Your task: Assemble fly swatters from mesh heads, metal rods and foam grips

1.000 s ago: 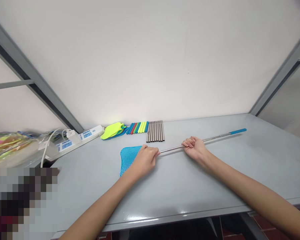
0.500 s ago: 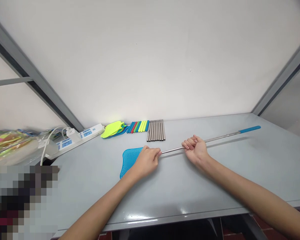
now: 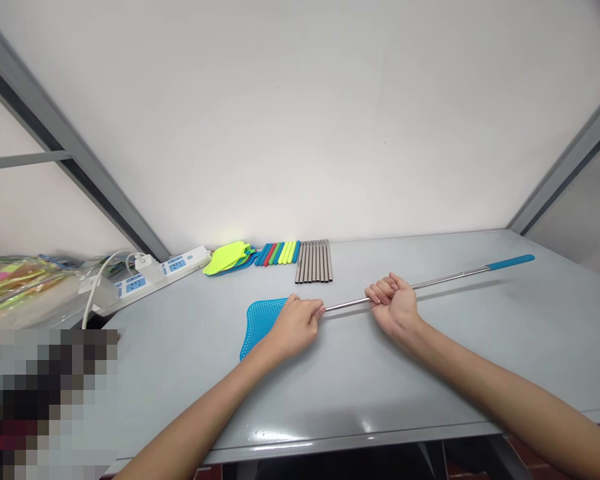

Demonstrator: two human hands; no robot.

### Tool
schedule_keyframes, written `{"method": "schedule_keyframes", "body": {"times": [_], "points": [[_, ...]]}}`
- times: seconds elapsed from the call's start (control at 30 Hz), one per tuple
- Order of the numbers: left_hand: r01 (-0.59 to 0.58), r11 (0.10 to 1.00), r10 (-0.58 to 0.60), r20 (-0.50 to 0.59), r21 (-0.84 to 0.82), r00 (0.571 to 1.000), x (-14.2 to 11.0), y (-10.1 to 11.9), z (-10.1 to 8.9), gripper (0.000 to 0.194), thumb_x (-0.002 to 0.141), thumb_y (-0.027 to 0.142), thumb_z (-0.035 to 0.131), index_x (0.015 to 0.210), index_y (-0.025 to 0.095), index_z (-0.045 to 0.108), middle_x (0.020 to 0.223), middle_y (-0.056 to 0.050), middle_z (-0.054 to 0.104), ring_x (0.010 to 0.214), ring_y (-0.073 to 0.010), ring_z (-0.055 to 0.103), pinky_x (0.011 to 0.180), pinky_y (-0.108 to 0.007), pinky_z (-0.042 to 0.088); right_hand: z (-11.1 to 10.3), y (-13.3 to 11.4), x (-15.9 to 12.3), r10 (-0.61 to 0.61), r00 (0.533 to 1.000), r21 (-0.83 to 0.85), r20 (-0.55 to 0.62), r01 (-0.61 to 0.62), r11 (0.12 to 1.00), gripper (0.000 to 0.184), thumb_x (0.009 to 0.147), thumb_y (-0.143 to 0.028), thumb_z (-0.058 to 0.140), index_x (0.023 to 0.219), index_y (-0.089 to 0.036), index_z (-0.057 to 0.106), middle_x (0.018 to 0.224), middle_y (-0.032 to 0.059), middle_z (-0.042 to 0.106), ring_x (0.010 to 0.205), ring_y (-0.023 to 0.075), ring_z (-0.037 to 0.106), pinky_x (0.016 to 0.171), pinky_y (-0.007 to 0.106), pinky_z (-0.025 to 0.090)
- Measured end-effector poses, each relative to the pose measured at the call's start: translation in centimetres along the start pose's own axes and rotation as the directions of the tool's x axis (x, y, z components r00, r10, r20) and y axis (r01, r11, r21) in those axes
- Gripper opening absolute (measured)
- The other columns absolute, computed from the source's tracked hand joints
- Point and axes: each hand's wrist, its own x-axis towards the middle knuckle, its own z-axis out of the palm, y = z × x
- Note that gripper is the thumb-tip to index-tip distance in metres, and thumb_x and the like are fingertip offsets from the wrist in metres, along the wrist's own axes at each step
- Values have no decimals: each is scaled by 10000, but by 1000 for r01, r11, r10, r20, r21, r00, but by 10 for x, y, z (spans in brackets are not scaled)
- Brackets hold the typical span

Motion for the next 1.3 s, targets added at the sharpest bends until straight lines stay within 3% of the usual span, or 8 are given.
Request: {"method": "schedule_keyframes", "body": {"times": [0.57, 0.9, 1.03, 1.13, 1.2, 1.3], "points": [[-62, 998, 62, -64, -10, 996, 2, -1, 17, 311, 830, 206, 237, 556, 174, 381, 518, 18, 470, 469, -109, 347, 621, -268, 264, 3, 10, -11, -45, 999, -17, 26, 45, 999, 307, 772, -197, 380, 522, -182, 204, 386, -92, 108, 331, 67, 123, 340, 199, 189], [-124, 992, 126, -92, 28, 988, 0, 5, 14, 328, 856, 240, 223, 591, 171, 403, 550, 21, 494, 486, -101, 369, 620, -264, 275, 4, -2, -2, 117, 993, 34, 12, -117, 993, 294, 758, -161, 368, 532, -183, 181, 384, -86, 125, 327, 68, 133, 341, 199, 209], [-152, 987, 157, -118, 54, 981, 0, 4, 10, 357, 868, 290, 201, 647, 173, 456, 605, 20, 511, 565, -101, 428, 719, -285, 282, 6, -7, 4, 170, 985, 59, -25, -168, 984, 284, 745, -134, 352, 537, -182, 164, 381, -82, 144, 323, 66, 167, 350, 198, 235], [-82, 993, 98, -220, 84, 971, 0, 0, 6, 322, 860, 335, 237, 787, 201, 521, 790, -2, 560, 787, -131, 481, 880, -364, 178, 6, -9, 9, 169, 984, 25, -55, -168, 986, 277, 739, -103, 324, 535, -177, 151, 379, -76, 170, 319, 60, 192, 359, 193, 251], [10, 995, 19, -295, 97, 955, 1, -5, 4, 300, 853, 351, 252, 900, 234, 524, 976, -26, 541, 957, -160, 443, 925, -404, 92, 5, -12, 14, 136, 989, -16, -64, -138, 990, 275, 733, -84, 304, 532, -174, 139, 374, -73, 173, 314, 57, 197, 362, 193, 253], [146, 983, -95, -370, 112, 924, 4, -17, 0, 316, 847, 365, 249, 1012, 255, 495, 1158, -61, 449, 1101, -188, 350, 939, -423, 69, 3, -19, 21, 83, 994, -46, -64, -86, 995, 278, 729, -68, 290, 532, -169, 122, 370, -73, 161, 305, 56, 198, 370, 199, 258]]}}
